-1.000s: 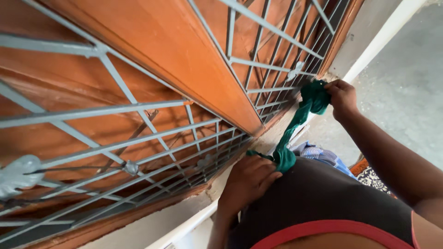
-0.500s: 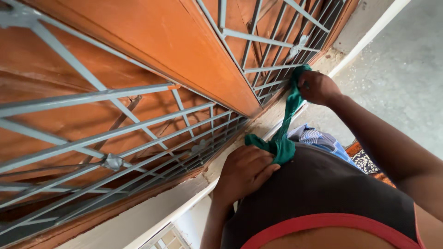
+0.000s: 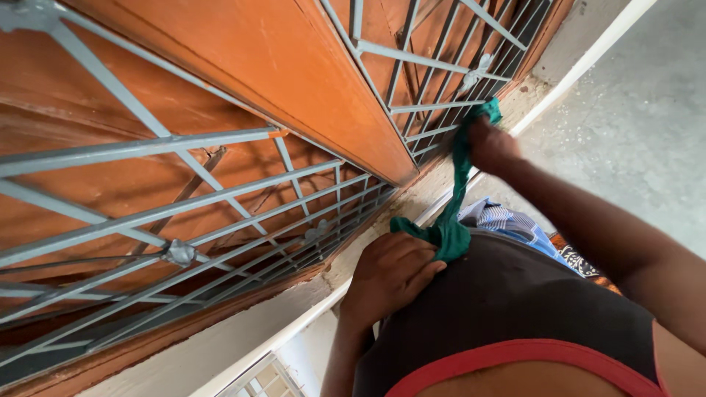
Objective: The person wipes the metal bars and decorative floral elements of a gate grill with a green cloth.
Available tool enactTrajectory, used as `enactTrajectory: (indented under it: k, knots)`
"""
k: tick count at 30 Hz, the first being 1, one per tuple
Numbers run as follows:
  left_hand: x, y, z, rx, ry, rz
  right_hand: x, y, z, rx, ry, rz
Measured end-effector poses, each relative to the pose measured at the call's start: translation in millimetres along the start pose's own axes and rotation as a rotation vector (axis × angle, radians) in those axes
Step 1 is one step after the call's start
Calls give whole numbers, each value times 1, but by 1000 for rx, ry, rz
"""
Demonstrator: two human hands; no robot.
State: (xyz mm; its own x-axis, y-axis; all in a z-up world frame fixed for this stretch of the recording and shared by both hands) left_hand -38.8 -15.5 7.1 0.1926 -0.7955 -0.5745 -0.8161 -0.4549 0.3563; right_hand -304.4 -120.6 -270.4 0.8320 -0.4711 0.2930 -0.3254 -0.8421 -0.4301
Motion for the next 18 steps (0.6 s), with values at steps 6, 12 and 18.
enactTrajectory:
  k: [6,12,18]
  knots:
    - [-5,1,-1,20,-4,13,4,-23,1,63,-11,-108]
    - [-3,9,4,14,-8,37,-5,-4,-19,28,-103,-69]
    - [-6,21,6,61,4,51,7,-10,-24,-20,-67,-183]
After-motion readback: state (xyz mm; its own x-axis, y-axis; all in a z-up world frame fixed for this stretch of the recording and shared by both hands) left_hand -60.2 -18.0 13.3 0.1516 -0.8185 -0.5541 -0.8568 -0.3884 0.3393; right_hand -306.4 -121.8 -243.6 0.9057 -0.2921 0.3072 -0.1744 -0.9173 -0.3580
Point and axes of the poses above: each hand's wrist, its own y-axis towards the middle knuckle, its own z-axis out of the palm, x = y × z, the point moved 5 cm from there along y, towards the middle knuckle, and after that the axes turned 7 degrees about z, right-handed, at the moved point
